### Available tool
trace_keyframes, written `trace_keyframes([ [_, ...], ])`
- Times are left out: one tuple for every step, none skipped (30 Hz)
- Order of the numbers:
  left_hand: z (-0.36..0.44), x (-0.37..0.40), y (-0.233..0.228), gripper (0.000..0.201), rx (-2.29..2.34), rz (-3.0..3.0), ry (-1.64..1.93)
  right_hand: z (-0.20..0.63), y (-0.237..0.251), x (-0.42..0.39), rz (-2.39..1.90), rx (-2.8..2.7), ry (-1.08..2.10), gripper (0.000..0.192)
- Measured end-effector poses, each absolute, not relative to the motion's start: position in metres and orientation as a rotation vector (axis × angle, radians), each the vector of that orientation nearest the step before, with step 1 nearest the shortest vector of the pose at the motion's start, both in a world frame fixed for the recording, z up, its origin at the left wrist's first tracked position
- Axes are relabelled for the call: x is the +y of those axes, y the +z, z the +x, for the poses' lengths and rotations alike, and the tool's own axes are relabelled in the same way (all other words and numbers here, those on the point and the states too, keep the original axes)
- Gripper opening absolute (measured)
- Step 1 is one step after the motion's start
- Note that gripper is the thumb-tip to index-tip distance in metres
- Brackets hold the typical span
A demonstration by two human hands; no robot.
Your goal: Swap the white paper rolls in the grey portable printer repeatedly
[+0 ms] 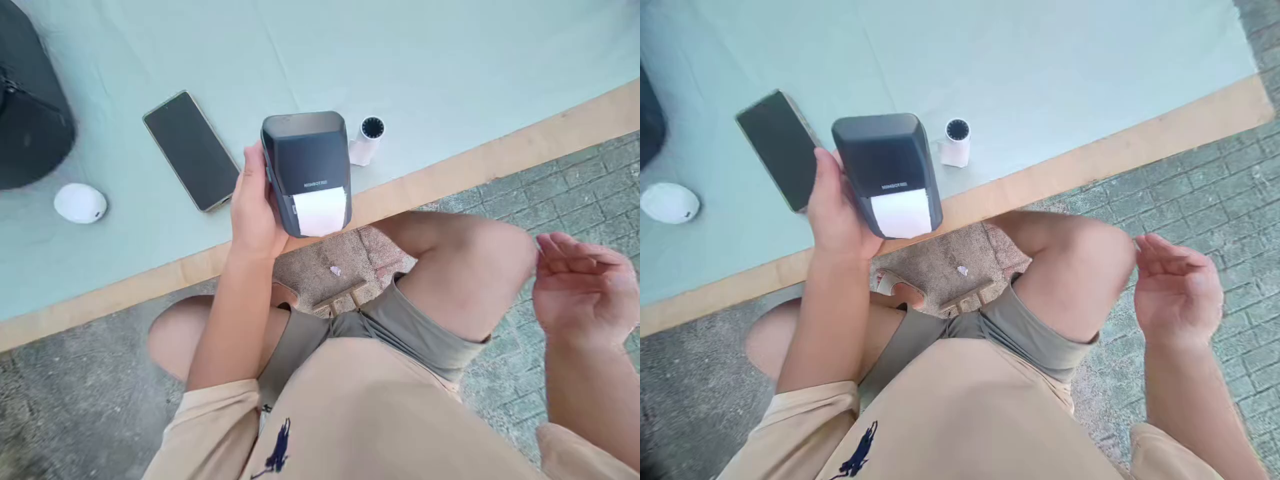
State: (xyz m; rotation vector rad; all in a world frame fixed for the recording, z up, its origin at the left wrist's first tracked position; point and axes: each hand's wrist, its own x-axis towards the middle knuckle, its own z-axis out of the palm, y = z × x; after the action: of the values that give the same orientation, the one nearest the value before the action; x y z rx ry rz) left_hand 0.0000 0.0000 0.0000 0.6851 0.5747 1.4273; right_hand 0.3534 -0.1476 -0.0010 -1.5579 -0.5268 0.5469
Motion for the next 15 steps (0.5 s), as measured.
trace_keyframes([
  [-0.001, 0.000, -0.001, 0.036, 0.636, 0.703, 1.446, 0.355, -0.004, -0.148, -1.561, -0.531, 0.555, 0.027],
  [-0.002, 0.000, -0.002, 0.034, 0.690, 0.719, 1.460, 0.357, -0.006, -0.148, -1.561, -0.544, 0.563, 0.026],
  [-0.003, 0.000, -0.003, 0.031, 0.736, 0.732, 1.470, 0.359, -0.008, -0.148, -1.556, -0.565, 0.572, 0.025],
  [-0.003, 0.000, -0.005, 0.030, 0.775, 0.744, 1.477, 0.361, -0.009, -0.145, -1.547, -0.596, 0.584, 0.024],
  [-0.004, 0.000, -0.006, 0.030, 0.807, 0.754, 1.475, 0.362, -0.010, -0.142, -1.533, -0.636, 0.601, 0.023],
  [-0.006, 0.001, -0.007, 0.030, 0.833, 0.761, 1.470, 0.363, -0.010, -0.137, -1.514, -0.683, 0.619, 0.023],
  [-0.007, 0.001, -0.009, 0.030, 0.855, 0.769, 1.471, 0.364, -0.010, -0.131, -1.490, -0.736, 0.632, 0.022],
  [-0.008, 0.002, -0.010, 0.030, 0.877, 0.784, 1.471, 0.365, -0.009, -0.124, -1.460, -0.787, 0.640, 0.022],
  [-0.009, 0.003, -0.011, 0.030, 0.899, 0.801, 1.470, 0.365, -0.008, -0.115, -1.429, -0.836, 0.646, 0.023],
  [-0.010, 0.003, -0.012, 0.030, 0.921, 0.817, 1.464, 0.365, -0.006, -0.106, -1.395, -0.878, 0.646, 0.026],
  [-0.011, 0.004, -0.012, 0.030, 0.937, 0.828, 1.463, 0.364, -0.005, -0.096, -1.355, -0.922, 0.639, 0.028],
  [-0.011, 0.004, -0.013, 0.031, 0.949, 0.832, 1.468, 0.361, -0.004, -0.085, -1.309, -0.971, 0.632, 0.030],
  [-0.011, 0.004, -0.012, 0.030, 0.959, 0.828, 1.471, 0.356, -0.001, -0.074, -1.251, -1.026, 0.630, 0.031],
  [-0.010, 0.003, -0.011, 0.029, 0.972, 0.820, 1.474, 0.349, 0.003, -0.063, -1.176, -1.107, 0.625, 0.029],
  [-0.008, 0.003, -0.009, 0.029, 0.987, 0.812, 1.483, 0.338, 0.008, -0.051, -1.103, -1.189, 0.642, 0.025],
])
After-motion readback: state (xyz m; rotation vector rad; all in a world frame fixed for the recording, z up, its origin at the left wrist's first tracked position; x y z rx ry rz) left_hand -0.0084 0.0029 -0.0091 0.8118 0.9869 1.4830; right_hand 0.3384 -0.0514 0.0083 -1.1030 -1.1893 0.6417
